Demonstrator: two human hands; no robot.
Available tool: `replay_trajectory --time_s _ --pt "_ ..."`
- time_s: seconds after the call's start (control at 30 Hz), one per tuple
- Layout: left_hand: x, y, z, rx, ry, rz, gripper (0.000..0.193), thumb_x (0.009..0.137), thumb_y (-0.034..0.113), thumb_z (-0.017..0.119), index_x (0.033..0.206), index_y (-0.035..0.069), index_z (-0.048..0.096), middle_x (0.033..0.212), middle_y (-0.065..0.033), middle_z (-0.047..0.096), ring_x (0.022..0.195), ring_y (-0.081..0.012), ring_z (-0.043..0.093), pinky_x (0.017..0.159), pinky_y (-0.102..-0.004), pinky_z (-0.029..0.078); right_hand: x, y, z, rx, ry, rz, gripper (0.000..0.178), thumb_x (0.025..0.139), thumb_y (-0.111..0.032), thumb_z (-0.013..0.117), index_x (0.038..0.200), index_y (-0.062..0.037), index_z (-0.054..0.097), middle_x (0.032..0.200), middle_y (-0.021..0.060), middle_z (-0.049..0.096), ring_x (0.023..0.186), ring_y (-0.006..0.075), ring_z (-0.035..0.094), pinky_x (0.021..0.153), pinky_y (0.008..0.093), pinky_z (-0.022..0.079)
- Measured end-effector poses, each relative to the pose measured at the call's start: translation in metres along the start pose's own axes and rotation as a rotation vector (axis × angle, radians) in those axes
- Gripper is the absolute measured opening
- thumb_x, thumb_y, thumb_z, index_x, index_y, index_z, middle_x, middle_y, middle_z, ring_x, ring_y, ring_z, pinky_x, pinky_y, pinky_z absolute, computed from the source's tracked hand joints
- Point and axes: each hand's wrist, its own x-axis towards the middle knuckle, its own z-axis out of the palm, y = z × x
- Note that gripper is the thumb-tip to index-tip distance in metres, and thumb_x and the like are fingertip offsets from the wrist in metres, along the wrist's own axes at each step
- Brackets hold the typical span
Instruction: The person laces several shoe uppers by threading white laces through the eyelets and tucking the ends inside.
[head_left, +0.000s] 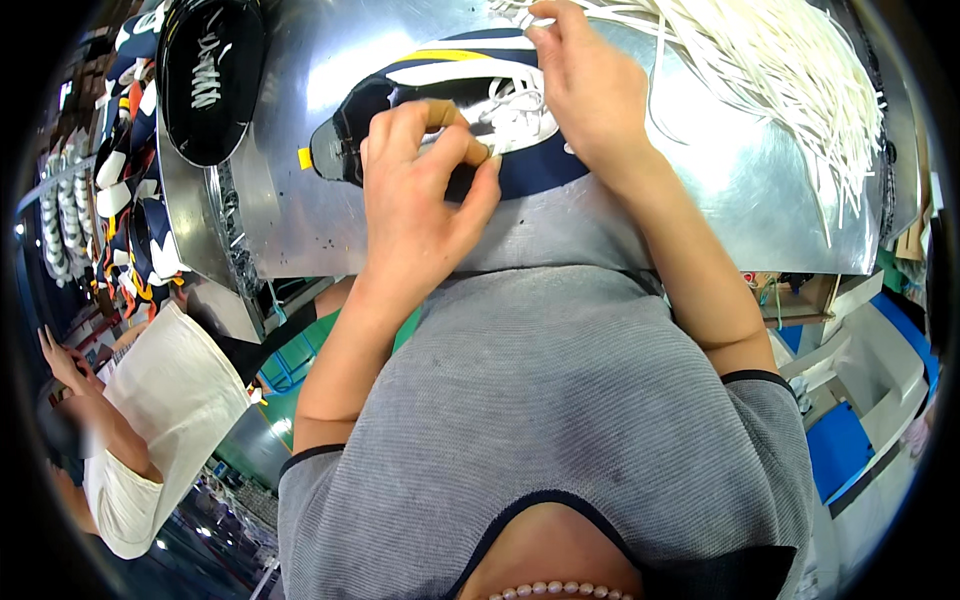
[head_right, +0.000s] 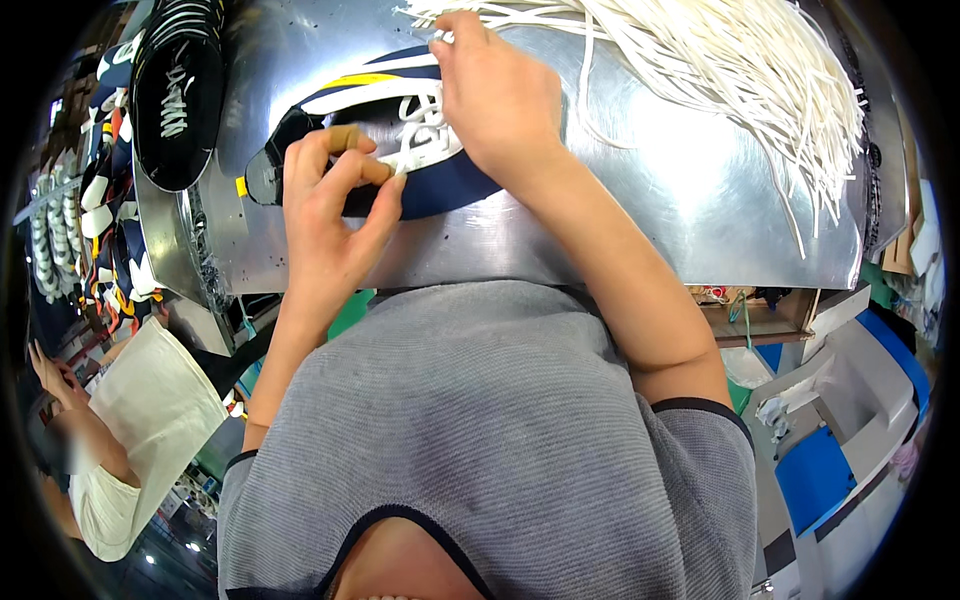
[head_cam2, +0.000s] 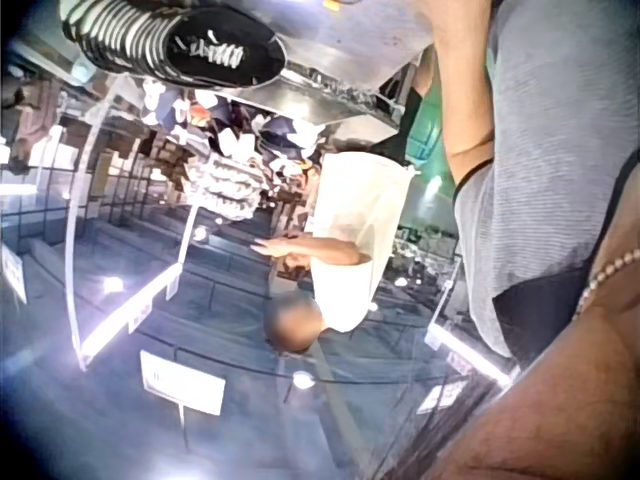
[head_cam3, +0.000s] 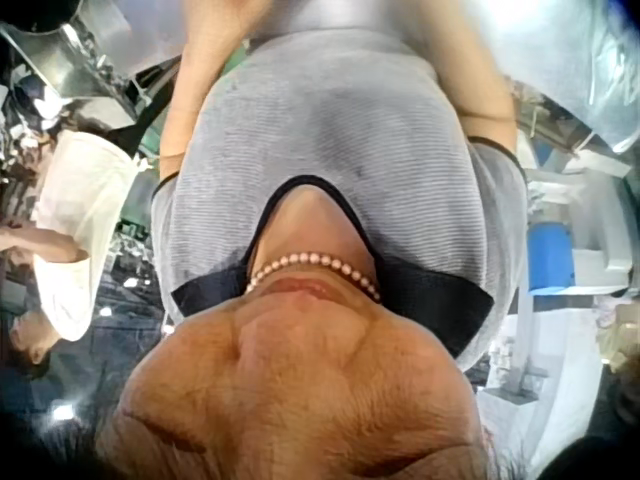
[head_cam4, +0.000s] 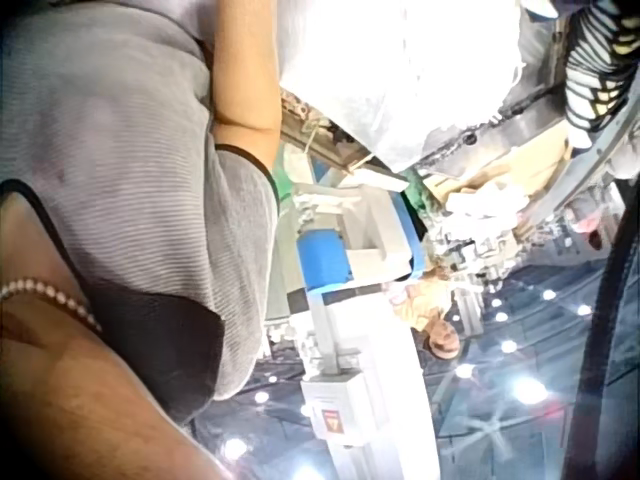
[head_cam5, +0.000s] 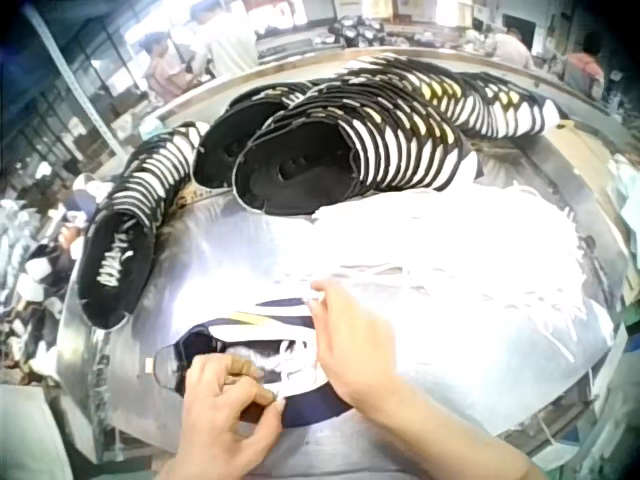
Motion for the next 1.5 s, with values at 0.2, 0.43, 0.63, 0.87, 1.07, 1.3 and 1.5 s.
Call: replay_trajectory --time_s 0.2,0.43,0.63,0.87,1.07,1.3,1.5 --pt "0.004 -0.005 0.004 -0.053 -0.013 -0.103 0.015 0.078 0.002 0.074 0.085 0.003 0.061 0.089 -0.0089 0.060 0.086 -0.0262 0.058 0.076 -0.0361 0.046 -0.016 -0.007 -0.040 0.482 -0.072 0.086 0.019 0.099 -0.019 0.058 0.113 -0.0062 0.059 0.081 0.0072 0.070 0.069 0.0233 0.069 0.064 0.0347 0.052" --pt "0.007 -0.009 0.001 -0.068 -0.033 -0.241 0.025 0.082 0.018 0.078 0.093 0.005 0.061 0.092 -0.0094 0.069 0.085 -0.0321 0.066 0.074 -0.0418 0.050 -0.071 -0.022 -0.048 0.548 -0.324 0.177 0.014 0.097 -0.013 0.061 0.107 -0.0043 0.058 0.077 0.0074 0.068 0.067 0.0224 0.068 0.061 0.0321 0.051" --pt "0.006 -0.014 0.003 -0.094 -0.028 -0.192 0.023 0.081 0.017 0.079 0.095 0.006 0.063 0.085 -0.0091 0.068 0.075 -0.0309 0.065 0.065 -0.0371 0.050 -0.064 -0.021 -0.043 0.480 -0.387 0.181 0.012 0.097 -0.014 0.061 0.102 -0.0042 0.056 0.077 0.0096 0.068 0.067 0.0252 0.068 0.061 0.0342 0.051" --pt "-0.002 -0.033 0.023 -0.034 0.126 0.318 0.034 0.074 -0.001 0.081 0.102 0.002 0.062 0.090 -0.0069 0.070 0.067 -0.0256 0.061 0.059 -0.0338 0.047 -0.063 -0.032 -0.026 0.345 -0.374 0.256 0.016 0.099 -0.015 0.057 0.104 -0.0036 0.048 0.073 0.0119 0.066 0.070 0.0340 0.067 0.063 0.0424 0.050" --pt "-0.003 -0.039 0.023 -0.122 0.123 0.374 0.027 0.077 0.001 0.077 0.099 0.006 0.062 0.077 -0.0039 0.066 0.062 -0.0223 0.060 0.058 -0.0324 0.044 -0.047 -0.031 -0.008 0.441 -0.436 0.255 0.016 0.098 -0.016 0.055 0.106 -0.0037 0.048 0.073 0.0130 0.066 0.071 0.0370 0.066 0.065 0.0473 0.049" --pt "-0.023 -0.042 0.009 -0.090 0.168 0.336 0.025 0.076 0.002 0.081 0.089 0.005 0.060 0.085 -0.0094 0.071 0.068 -0.0251 0.064 0.061 -0.0325 0.045 -0.036 -0.023 -0.101 0.423 -0.418 0.331 0.017 0.085 -0.017 0.077 0.093 -0.0055 0.068 0.071 0.0034 0.065 0.056 0.0060 0.056 0.049 0.0233 0.041" --pt "-0.016 -0.045 0.007 -0.033 0.147 0.471 0.025 0.075 0.002 0.079 0.089 0.005 0.059 0.085 -0.0094 0.071 0.069 -0.0251 0.065 0.063 -0.0332 0.046 0.005 -0.046 -0.050 0.049 -0.667 -0.239 0.018 0.085 -0.012 0.067 0.102 -0.0079 0.070 0.080 0.0131 0.070 0.073 0.0314 0.067 0.066 0.0407 0.052"
